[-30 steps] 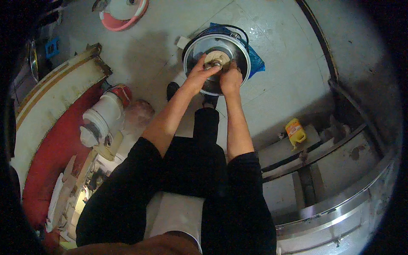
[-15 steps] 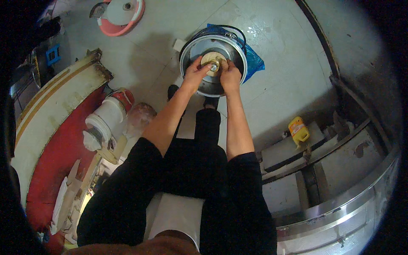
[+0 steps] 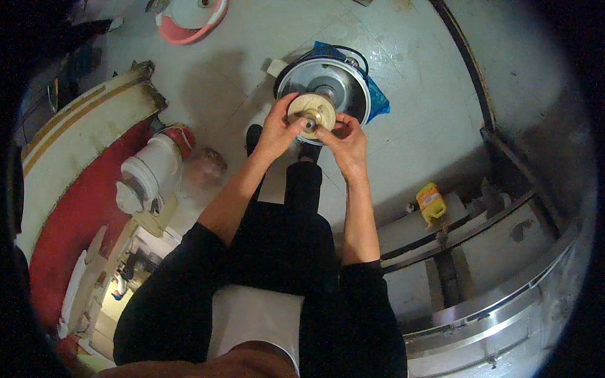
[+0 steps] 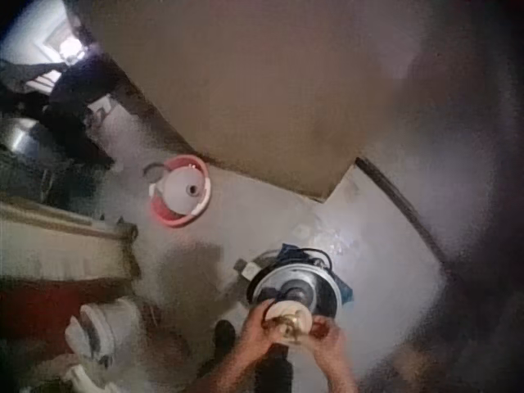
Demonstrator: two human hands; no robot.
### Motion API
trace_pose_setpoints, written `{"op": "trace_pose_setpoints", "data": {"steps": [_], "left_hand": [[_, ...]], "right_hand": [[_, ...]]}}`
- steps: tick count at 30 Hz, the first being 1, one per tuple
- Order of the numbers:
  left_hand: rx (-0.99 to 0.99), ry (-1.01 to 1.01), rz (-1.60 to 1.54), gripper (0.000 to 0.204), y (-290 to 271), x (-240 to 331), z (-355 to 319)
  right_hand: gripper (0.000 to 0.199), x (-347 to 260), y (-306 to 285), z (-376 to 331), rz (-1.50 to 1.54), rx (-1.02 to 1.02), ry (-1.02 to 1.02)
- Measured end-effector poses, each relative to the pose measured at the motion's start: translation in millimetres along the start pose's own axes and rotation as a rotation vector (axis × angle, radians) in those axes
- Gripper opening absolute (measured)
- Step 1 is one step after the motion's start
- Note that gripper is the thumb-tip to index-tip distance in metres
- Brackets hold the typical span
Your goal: The person assembles a small kitchen appliance on the floor. They place a blue plastic bag on the floor, set the appliance base on it, and then insert and secure several internal components by hand and with a wrench. The person moves a bucket and a pink basin out of the way during the process.
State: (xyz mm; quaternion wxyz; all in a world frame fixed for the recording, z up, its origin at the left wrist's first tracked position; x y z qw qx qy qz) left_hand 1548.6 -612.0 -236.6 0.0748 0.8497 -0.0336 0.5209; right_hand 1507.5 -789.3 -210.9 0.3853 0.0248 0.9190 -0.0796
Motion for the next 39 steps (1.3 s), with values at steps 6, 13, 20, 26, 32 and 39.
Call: {"op": "trace_pose_setpoints", "data": {"steps": [6, 13, 20, 26, 32, 39], "left_hand": [[0.007, 0.010, 0.010, 0.060, -27, 32, -48], [-0.015, -0.243, -0.554, 0.060, -73, 21, -99], [0.020, -0.316, -0.685, 0.064, -153, -1, -143], [0.036, -0.278, -0.726, 0.071, -213, -40, -191], [0.069, -0.436, -0.775, 0.058, -210, -80, -279], [-0.256, -0.398, -0.920, 0.055, -105, -85, -334]], "right_hand": [[0.064, -18, 38, -26, -0.139, -0.044, -0.045], [0.066, -18, 92, -60, -0.402, -0.146, -0.099], [0.065, -13, 176, -98, -0.540, -0.229, -0.202], [0.034, -42, 173, -78, -0.825, -0.147, -0.424], [0.028, -47, 54, 84, -1.946, 0.165, -0.569], [0.020, 62, -41, 162, -2.344, -0.333, -0.504]]}}
Point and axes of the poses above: each hand's wrist, its own z-axis towards the middle knuckle, its own y-axis out of the palm, x = y × z, the point moved 7 cm from there along z, towards the middle knuckle, and after that the axes turned 13 degrees about -z, right-handed, at the moved point
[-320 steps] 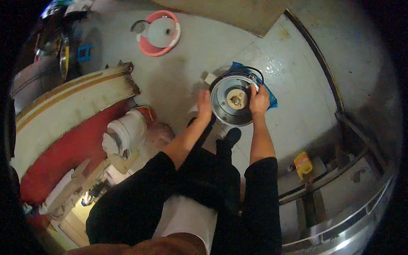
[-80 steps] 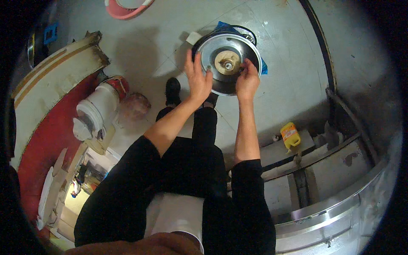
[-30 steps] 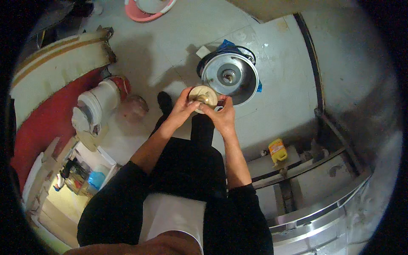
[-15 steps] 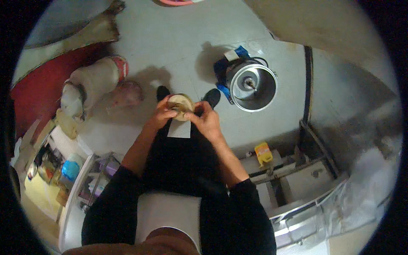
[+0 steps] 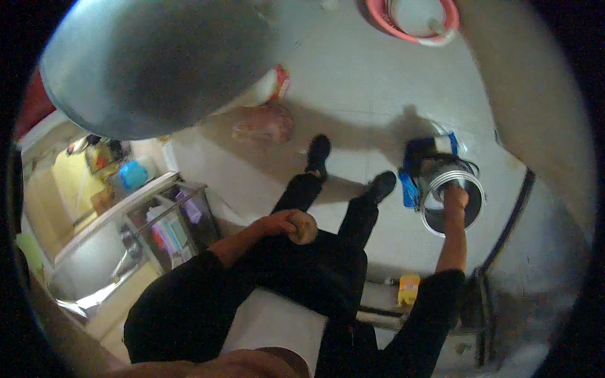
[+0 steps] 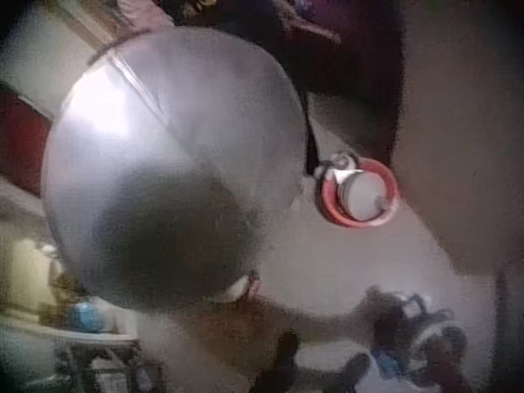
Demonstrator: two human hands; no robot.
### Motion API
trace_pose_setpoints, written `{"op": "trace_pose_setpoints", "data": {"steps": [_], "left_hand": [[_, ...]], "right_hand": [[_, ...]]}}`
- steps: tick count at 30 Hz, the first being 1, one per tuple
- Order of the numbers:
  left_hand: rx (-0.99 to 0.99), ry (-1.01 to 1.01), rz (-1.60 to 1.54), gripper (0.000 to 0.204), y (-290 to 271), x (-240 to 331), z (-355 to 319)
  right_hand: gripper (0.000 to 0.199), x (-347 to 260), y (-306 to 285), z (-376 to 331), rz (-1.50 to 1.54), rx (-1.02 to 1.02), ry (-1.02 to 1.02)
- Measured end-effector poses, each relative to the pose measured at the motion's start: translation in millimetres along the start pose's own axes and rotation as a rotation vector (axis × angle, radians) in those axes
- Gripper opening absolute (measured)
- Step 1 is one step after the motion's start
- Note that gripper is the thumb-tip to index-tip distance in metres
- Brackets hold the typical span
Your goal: The person assembles a small kitchen appliance on the floor. They place a blue plastic bag on the floor, set the appliance base on it, and then insert and secure several internal components by hand and with a wrench. The person moves a bucket and a pink basin out of the way during the process.
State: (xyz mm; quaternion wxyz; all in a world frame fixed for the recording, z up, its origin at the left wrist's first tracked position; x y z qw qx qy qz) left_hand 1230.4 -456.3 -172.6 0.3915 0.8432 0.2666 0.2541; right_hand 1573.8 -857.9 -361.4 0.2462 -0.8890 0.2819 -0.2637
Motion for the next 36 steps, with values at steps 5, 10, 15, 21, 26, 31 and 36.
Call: {"op": "trace_pose_setpoints", "data": {"steps": [5, 10, 15, 21, 26, 31, 36], "left_hand": [[0.363, -0.182, 0.058, 0.066, 1, -65, 17], [0.321, -0.157, -0.244, 0.068, 7, -106, 42], [0.234, -0.144, -0.057, 0.067, 8, -124, 50], [0.354, -0.251, -0.195, 0.064, 42, -132, 71], [0.190, -0.270, -0.199, 0.066, 82, -125, 93], [0.234, -0.288, 0.121, 0.046, 70, -140, 107], [-0.104, -0.265, 0.376, 0.051, 73, -149, 124]], "right_hand": [[0.019, 11, 57, -15, 0.136, 0.153, 0.127], [0.030, 30, 69, -14, 0.431, -0.038, 0.211], [0.030, 38, 92, -19, 0.694, -0.365, 0.382], [0.036, 27, 107, -5, 0.758, -0.397, 0.327], [0.037, 30, 96, -14, 0.908, -0.394, 0.438], [0.033, 27, 71, -17, 0.798, -0.285, 0.251], [0.040, 35, 67, -28, 1.036, -0.316, 0.434]]}}
Point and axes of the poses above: each hand's wrist, its own z-axis towards the middle knuckle, its own y-axis out of the palm, x = y × z, the point moved 7 cm from there along z, towards the middle knuckle, and after that the axes turned 13 degrees about -z, right-handed, at the moved point
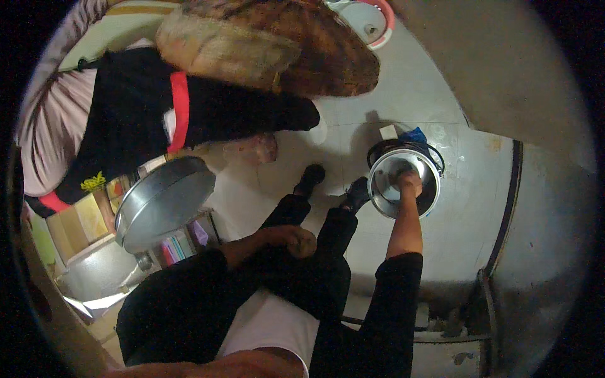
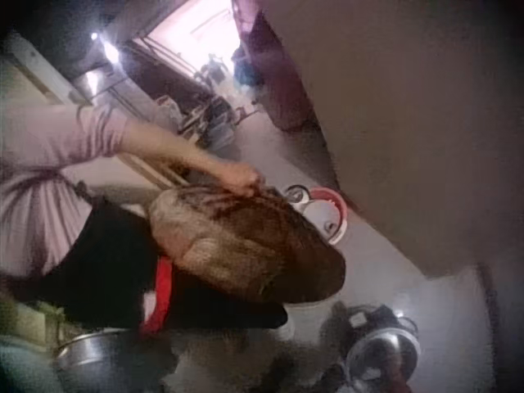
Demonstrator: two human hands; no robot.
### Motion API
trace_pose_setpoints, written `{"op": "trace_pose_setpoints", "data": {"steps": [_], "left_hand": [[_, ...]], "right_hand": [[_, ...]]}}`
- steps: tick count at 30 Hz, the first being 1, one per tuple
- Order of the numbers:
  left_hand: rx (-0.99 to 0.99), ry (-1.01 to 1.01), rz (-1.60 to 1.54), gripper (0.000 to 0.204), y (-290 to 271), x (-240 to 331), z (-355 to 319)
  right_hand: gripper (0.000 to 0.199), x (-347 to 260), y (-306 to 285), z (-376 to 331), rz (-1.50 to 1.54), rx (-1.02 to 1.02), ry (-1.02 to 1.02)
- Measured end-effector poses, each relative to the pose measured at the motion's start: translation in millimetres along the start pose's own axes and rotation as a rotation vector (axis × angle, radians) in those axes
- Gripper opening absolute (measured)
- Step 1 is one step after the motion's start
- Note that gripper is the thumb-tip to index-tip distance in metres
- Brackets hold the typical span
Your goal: The person assembles a small kitchen appliance on the floor. They place a blue plastic bag on the floor, set the appliance base on it, and then insert and secure several internal components by hand and with a wrench. The person moves a bucket and a pink basin out of the way during the process.
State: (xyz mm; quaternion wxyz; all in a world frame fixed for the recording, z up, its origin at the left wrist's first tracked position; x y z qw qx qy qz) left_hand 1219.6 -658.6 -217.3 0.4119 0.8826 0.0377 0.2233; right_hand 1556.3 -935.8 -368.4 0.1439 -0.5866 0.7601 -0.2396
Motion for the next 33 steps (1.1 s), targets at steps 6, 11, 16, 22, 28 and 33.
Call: {"op": "trace_pose_setpoints", "data": {"steps": [6, 11, 16, 22, 28, 33], "left_hand": [[0.300, -0.147, 0.022, 0.058, -1, 8, -2], [-0.024, -0.218, 0.068, 0.061, 44, 34, 33], [-0.118, -0.242, 0.094, 0.074, 94, 33, 66], [-0.051, -0.349, 0.155, 0.082, 101, 29, 70], [0.209, -0.306, -0.178, 0.077, 35, 55, 41], [0.316, -0.081, -0.469, 0.076, -5, 64, -1]], "right_hand": [[0.036, 1, 10, 8, -0.045, -0.022, -0.002], [0.031, 3, 46, 46, -0.191, 0.168, -0.157], [0.033, 2, 57, 61, -0.190, 0.180, -0.219], [0.032, 8, 37, 39, -0.248, 0.054, -0.126], [0.035, -1, 59, 77, -0.670, 0.075, -0.444], [0.032, 23, 63, 125, -0.518, 0.111, -0.287]]}}
Point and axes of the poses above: each hand's wrist, its own z-axis towards the middle knuckle, its own y-axis out of the palm, x = y × z, the point moved 7 cm from there along z, towards the middle knuckle, and after that the axes turned 13 degrees about -z, right-handed, at the moved point
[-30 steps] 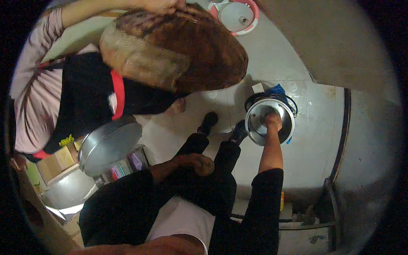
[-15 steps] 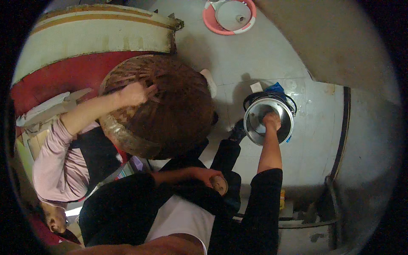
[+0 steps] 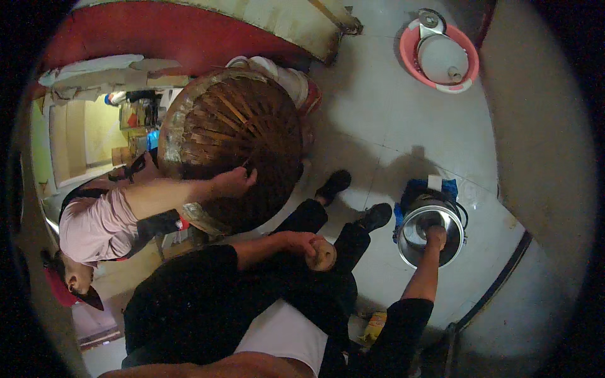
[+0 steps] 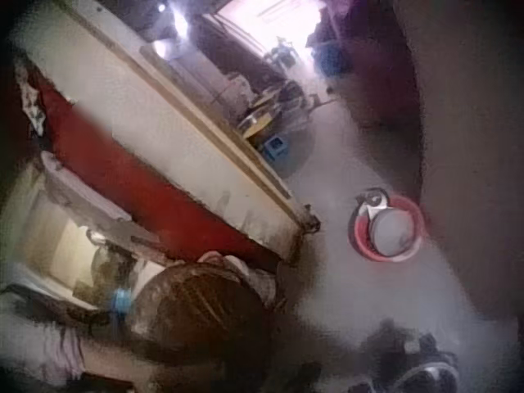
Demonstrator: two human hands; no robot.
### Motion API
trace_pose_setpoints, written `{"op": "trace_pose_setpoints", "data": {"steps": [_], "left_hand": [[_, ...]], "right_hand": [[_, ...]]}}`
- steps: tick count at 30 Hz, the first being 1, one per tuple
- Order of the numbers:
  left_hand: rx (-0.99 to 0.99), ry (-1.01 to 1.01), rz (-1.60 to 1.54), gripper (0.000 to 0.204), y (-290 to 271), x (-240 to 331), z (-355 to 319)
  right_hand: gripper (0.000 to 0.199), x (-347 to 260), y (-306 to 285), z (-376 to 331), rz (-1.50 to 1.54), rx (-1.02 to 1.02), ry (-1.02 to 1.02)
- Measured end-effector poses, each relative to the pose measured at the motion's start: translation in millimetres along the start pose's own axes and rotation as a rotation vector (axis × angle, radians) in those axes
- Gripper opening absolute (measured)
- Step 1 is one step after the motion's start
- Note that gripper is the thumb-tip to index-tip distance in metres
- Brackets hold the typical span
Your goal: The person assembles a small kitchen appliance on the floor. They place a blue plastic bag on the floor, set the appliance base on it, and then insert and secure several internal components by hand and with a wrench. The person moves a bucket and a pink basin out of the way during the process.
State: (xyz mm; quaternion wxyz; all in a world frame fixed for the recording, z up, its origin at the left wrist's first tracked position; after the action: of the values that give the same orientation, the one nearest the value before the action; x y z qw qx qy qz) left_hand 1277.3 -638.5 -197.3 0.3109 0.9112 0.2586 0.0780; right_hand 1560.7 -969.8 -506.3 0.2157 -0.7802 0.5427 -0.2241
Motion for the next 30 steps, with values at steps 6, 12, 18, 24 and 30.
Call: {"op": "trace_pose_setpoints", "data": {"steps": [6, 12, 18, 24, 30], "left_hand": [[0.005, 0.123, -0.110, 0.076, -59, -23, -18], [-0.070, 0.102, -0.253, 0.078, -76, -52, -4], [-0.023, 0.034, -0.277, 0.063, -74, -51, 17], [-0.149, 0.149, -0.404, 0.055, -88, -32, 31], [-0.125, 0.392, -0.169, 0.045, -110, -2, 18]], "right_hand": [[0.033, -6, -13, -8, -0.462, 0.005, -0.357], [0.015, 20, -14, -8, -0.735, 0.041, -0.535], [0.039, 104, -79, -34, -0.149, 0.182, 0.227], [0.035, 56, -149, -140, 0.291, 0.463, 0.287], [0.027, -268, -227, -150, 0.207, 0.644, -0.660]]}}
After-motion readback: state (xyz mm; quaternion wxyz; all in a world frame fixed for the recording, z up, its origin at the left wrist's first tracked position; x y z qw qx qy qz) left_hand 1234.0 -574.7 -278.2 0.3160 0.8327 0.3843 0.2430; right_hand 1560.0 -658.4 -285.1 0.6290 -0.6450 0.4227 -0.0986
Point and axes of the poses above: each hand's wrist, its own z-axis towards the middle knuckle, its own y-axis out of the palm, x = y × z, the point moved 7 cm from there along z, towards the middle knuckle, and after that the axes turned 13 degrees about -z, right-handed, at the moved point
